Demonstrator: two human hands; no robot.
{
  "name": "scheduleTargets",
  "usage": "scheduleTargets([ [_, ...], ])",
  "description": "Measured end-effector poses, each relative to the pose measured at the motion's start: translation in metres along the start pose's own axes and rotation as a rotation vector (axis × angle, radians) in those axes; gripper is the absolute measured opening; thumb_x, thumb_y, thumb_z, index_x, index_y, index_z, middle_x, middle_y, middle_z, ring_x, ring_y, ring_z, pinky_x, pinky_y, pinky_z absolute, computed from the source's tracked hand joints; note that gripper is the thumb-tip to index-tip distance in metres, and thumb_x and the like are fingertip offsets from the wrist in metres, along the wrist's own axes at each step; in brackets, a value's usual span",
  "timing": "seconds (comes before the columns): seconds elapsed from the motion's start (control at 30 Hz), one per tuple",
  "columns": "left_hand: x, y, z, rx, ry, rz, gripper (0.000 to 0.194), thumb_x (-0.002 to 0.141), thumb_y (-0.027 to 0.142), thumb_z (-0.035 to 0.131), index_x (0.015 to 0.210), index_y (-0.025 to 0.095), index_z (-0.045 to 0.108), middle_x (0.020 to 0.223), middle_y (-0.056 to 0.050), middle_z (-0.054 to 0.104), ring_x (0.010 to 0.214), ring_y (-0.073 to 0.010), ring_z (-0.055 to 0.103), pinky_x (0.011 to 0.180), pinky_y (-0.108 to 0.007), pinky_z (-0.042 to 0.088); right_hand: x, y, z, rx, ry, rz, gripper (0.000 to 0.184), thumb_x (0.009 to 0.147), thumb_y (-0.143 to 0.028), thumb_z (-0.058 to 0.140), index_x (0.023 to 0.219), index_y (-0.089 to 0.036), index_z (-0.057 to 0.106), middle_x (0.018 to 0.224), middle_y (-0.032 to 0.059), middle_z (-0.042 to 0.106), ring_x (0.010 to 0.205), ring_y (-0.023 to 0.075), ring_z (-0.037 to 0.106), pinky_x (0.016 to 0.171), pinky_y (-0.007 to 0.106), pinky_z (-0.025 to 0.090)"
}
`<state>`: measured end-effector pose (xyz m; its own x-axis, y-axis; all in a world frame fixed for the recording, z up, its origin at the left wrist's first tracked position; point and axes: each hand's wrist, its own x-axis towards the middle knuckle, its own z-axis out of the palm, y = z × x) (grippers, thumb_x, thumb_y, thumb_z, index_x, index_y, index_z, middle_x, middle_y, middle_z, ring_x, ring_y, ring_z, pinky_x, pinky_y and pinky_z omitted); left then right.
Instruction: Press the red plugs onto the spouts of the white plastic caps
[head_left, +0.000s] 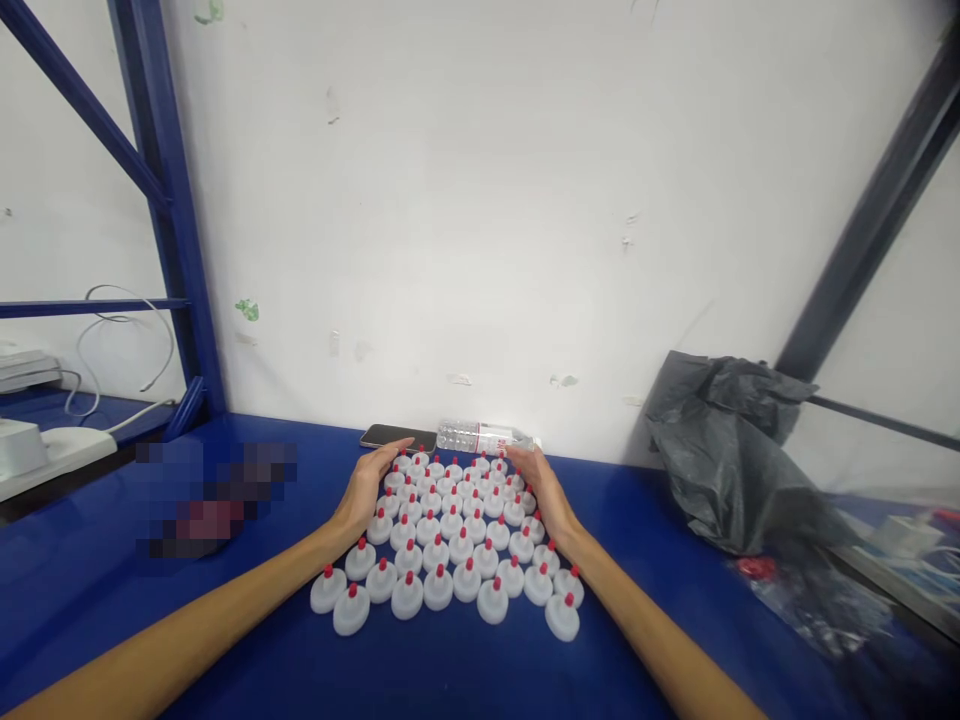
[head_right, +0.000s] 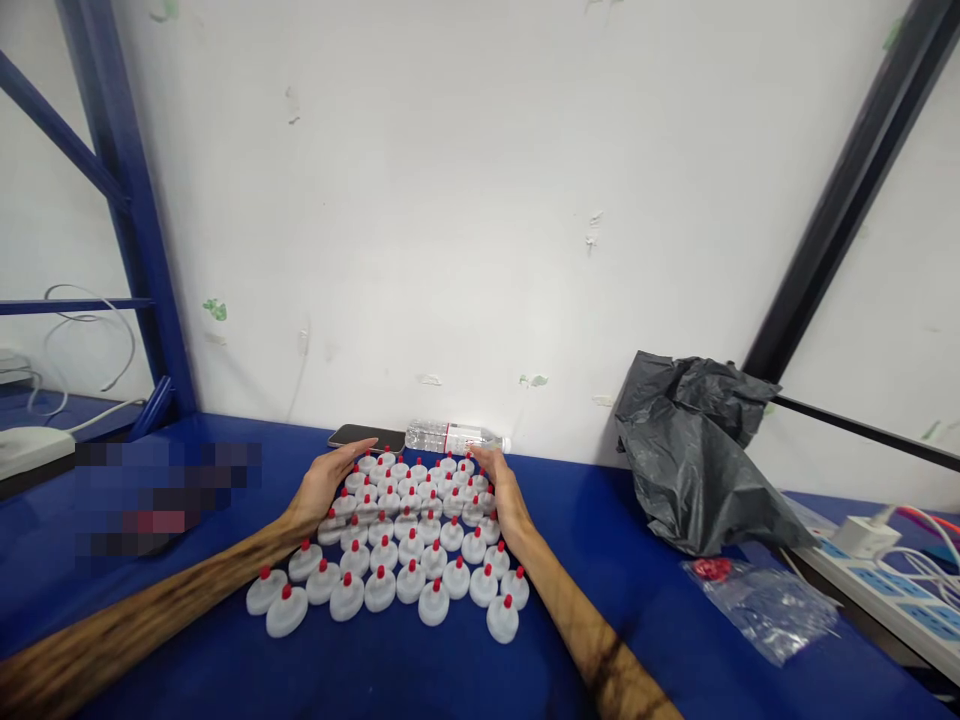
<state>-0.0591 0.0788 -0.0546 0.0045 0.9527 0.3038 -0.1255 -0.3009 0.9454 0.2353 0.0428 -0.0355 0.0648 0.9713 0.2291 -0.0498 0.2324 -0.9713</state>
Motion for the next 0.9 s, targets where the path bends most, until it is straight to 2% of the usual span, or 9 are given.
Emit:
scheduleTargets([
  [0.13, 0.0, -0.002, 0.002, -0.029, -0.013, 0.016, 0.048, 0.087, 0.048, 0.056, 0.123, 0.021, 0.075, 0.141, -0.007, 0.066, 0.145, -0.0288, 0.045, 0.125, -0.041, 0.027, -0.001, -0.001, 0.001, 0.016, -0.011, 0.007, 0.073, 0.083, -0.083, 0.047, 0.118, -0.027, 0.076, 0.143, 0.0085, 0.064, 0.142, 0.0259, 0.05, 0.126, 0.045, 0.022],
  [0.4, -0.001, -0.001, 0.005, -0.032, -0.025, 0.015, 0.049, 0.087, 0.052, 0.058, 0.122, 0.023, 0.075, 0.141, -0.006, 0.066, 0.146, -0.0299, 0.044, 0.126, -0.045, 0.026, 0.0, 0.001, 0.004, 0.027, -0.013, 0.038, 0.081, 0.079, -0.088, 0.048, 0.126, -0.027, 0.072, 0.15, 0.0095, 0.058, 0.149, 0.0297, 0.04, 0.127, 0.049, 0.014],
  [0.57, -0.005, 0.006, 0.006, -0.051, -0.025, 0.003, 0.044, 0.086, 0.049, 0.059, 0.117, 0.024, 0.077, 0.139, -0.005, 0.067, 0.145, -0.0289, 0.045, 0.126, -0.044, 0.026, -0.001, 0.001, 0.003, 0.038, -0.023, 0.01, 0.077, 0.078, -0.086, 0.05, 0.121, -0.028, 0.075, 0.146, 0.008, 0.062, 0.145, 0.0281, 0.045, 0.127, 0.045, 0.019],
  [0.73, -0.006, 0.012, 0.006, -0.102, 0.055, -0.015, 0.046, 0.077, 0.049, 0.061, 0.11, 0.022, 0.08, 0.137, -0.007, 0.069, 0.144, -0.0322, 0.046, 0.125, -0.046, 0.026, -0.001, 0.004, 0.002, 0.071, 0.001, -0.022, 0.072, 0.079, -0.084, 0.052, 0.115, -0.027, 0.077, 0.14, 0.0066, 0.067, 0.141, 0.0271, 0.051, 0.125, 0.042, 0.024],
  [0.9, -0.012, 0.019, -0.001, -0.063, 0.087, -0.005, 0.048, 0.077, 0.05, 0.056, 0.109, 0.022, 0.079, 0.137, -0.008, 0.069, 0.144, -0.0331, 0.046, 0.124, -0.046, 0.028, -0.001, 0.008, -0.003, 0.115, 0.049, -0.038, 0.068, 0.081, -0.082, 0.05, 0.107, -0.027, 0.079, 0.13, 0.0056, 0.073, 0.135, 0.0263, 0.057, 0.122, 0.04, 0.03],
])
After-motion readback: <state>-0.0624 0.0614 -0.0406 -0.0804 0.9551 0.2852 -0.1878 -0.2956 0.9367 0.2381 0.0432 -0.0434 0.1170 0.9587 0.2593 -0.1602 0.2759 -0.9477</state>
